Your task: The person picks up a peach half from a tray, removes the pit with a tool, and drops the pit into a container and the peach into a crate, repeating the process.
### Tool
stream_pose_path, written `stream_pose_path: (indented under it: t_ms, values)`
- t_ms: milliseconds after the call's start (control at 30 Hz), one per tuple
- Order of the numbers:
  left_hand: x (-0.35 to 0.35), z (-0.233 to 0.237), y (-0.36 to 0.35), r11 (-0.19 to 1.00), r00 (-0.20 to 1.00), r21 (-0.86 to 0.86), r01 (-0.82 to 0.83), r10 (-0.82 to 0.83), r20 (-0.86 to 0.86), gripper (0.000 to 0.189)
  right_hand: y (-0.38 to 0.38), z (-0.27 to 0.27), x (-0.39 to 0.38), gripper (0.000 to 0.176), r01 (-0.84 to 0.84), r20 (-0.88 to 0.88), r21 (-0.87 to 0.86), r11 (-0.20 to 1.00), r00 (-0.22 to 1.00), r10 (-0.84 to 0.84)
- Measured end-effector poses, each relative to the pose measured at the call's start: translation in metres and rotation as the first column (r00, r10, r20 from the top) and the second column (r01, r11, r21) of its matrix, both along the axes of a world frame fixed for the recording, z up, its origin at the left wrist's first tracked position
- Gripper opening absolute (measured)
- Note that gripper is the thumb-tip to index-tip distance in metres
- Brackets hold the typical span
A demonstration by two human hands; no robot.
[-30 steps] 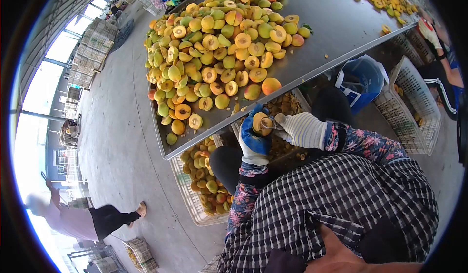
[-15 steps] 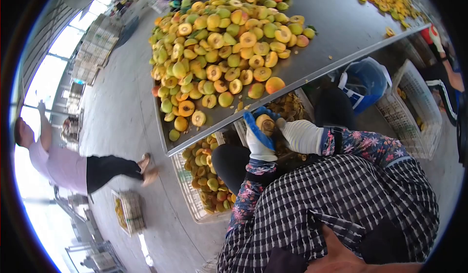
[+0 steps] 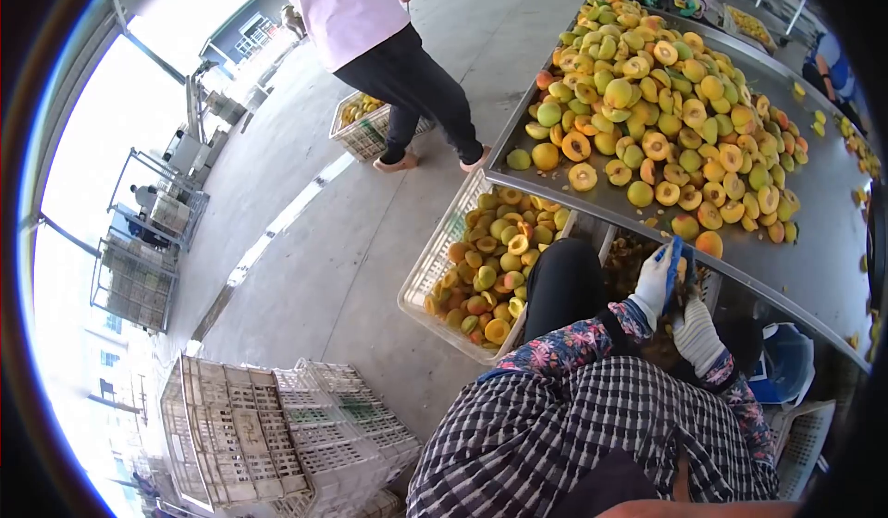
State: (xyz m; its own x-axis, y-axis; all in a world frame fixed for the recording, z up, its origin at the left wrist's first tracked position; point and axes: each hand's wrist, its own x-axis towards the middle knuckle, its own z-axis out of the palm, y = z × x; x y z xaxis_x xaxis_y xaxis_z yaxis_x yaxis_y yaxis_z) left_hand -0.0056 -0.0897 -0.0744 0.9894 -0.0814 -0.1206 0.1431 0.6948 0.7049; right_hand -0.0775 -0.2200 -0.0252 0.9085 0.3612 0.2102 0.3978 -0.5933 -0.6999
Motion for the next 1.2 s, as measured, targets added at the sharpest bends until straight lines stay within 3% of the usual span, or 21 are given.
stream_pose_path:
  t_ms: [33,100,167,200,267,300,400,467,533,667,700,767,800,867,900,1000,1033,1067,1100,1133,1200]
  values:
    - [-0.001,-0.006,0.0,0.968,0.973,0.199,-0.155,0.115,0.2,0.028,0.0,0.001,0.005,0.044,-0.038,-0.002,0.017,0.999,0.999,0.038]
    - [-0.007,0.0,-0.001,0.965,0.97,0.232,-0.12,0.064,0.237,0.03,-0.013,0.004,0.01,0.041,-0.094,-0.179,-0.072,0.993,0.981,0.08]
    - [0.0,0.012,0.015,0.95,0.964,-0.164,0.265,-0.262,0.042,0.036,-0.012,0.042,0.012,0.037,-0.11,-0.193,-0.174,0.979,0.978,0.076]
    - [0.005,0.015,0.019,0.823,0.903,-0.395,0.408,-0.428,0.04,0.04,-0.012,0.054,0.011,0.036,-0.129,-0.22,-0.177,0.976,0.971,0.088]
    - [0.0,0.029,0.023,0.912,0.932,-0.206,0.356,-0.331,0.146,0.044,-0.009,0.033,0.013,0.037,-0.081,-0.169,-0.1,0.992,0.984,0.064]
    - [0.0,0.021,0.02,0.828,0.924,-0.443,0.342,-0.384,-0.003,0.047,-0.002,0.031,0.01,0.037,-0.034,-0.186,-0.082,0.996,0.982,0.018]
    - [-0.005,0.033,0.014,0.953,0.982,-0.277,0.121,-0.156,-0.106,0.046,0.002,0.01,0.007,0.039,-0.035,-0.185,0.025,0.999,0.982,0.039]
    - [-0.008,0.04,0.016,0.965,0.966,-0.144,0.22,-0.237,-0.108,0.043,0.0,0.022,0.007,0.04,-0.096,-0.159,0.052,0.994,0.982,0.103]
    - [-0.006,0.044,0.021,0.964,0.967,0.096,0.248,-0.241,-0.079,0.041,-0.003,0.052,0.006,0.044,-0.109,-0.342,-0.23,0.967,0.939,0.025]
    - [0.0,0.039,0.017,0.977,0.969,-0.025,0.212,-0.213,-0.129,0.037,-0.007,0.005,0.006,0.039,-0.082,-0.229,0.125,0.989,0.967,0.109]
    - [-0.001,0.037,0.015,0.984,0.987,0.074,0.162,-0.162,-0.008,0.037,-0.007,-0.001,0.006,0.038,-0.075,-0.194,0.225,0.972,0.974,0.12]
    - [-0.007,0.041,0.012,0.966,0.966,0.256,0.036,-0.099,0.24,0.038,-0.007,0.038,0.006,0.038,-0.009,-0.201,-0.084,0.996,0.98,-0.008]
    - [-0.008,0.046,0.01,0.988,0.987,0.132,0.076,-0.093,0.13,0.038,-0.007,0.051,0.006,0.039,0.027,-0.19,-0.235,0.972,0.979,-0.073]
    - [-0.008,0.054,0.006,0.987,0.989,-0.126,0.104,-0.117,-0.096,0.038,-0.005,0.045,0.002,0.041,0.048,-0.214,-0.246,0.968,0.971,-0.103]
    - [-0.003,0.036,0.005,0.98,0.991,-0.152,0.129,-0.133,-0.018,0.042,-0.005,0.041,0.001,0.042,0.059,-0.226,-0.252,0.966,0.967,-0.118]
    - [-0.003,0.05,0.012,0.975,0.976,0.048,0.217,-0.216,-0.023,0.045,-0.008,0.03,0.005,0.044,-0.047,-0.158,0.146,0.988,0.985,0.07]
    - [-0.004,0.063,0.014,0.959,0.977,0.189,0.213,-0.214,-0.016,0.045,-0.01,0.016,-0.002,0.047,-0.098,0.081,0.183,0.978,0.993,0.084]
    - [-0.005,0.077,0.015,0.923,0.977,0.326,0.206,-0.213,-0.012,0.045,-0.011,0.048,0.005,0.049,-0.051,-0.271,0.0,0.999,0.961,0.049]
    - [-0.001,0.073,0.015,0.9,0.956,0.373,0.227,-0.279,0.092,0.044,-0.011,0.044,0.004,0.048,-0.042,-0.266,-0.065,0.997,0.964,0.023]
    - [0.005,0.067,0.017,0.87,0.936,0.377,0.316,-0.351,0.027,0.044,-0.011,0.036,0.003,0.048,-0.036,-0.252,-0.134,0.99,0.968,0.001]
    - [0.004,0.081,0.022,0.759,0.88,0.622,0.191,-0.413,0.233,0.047,-0.003,0.011,0.004,0.041,-0.011,-0.162,0.167,0.986,0.986,0.039]
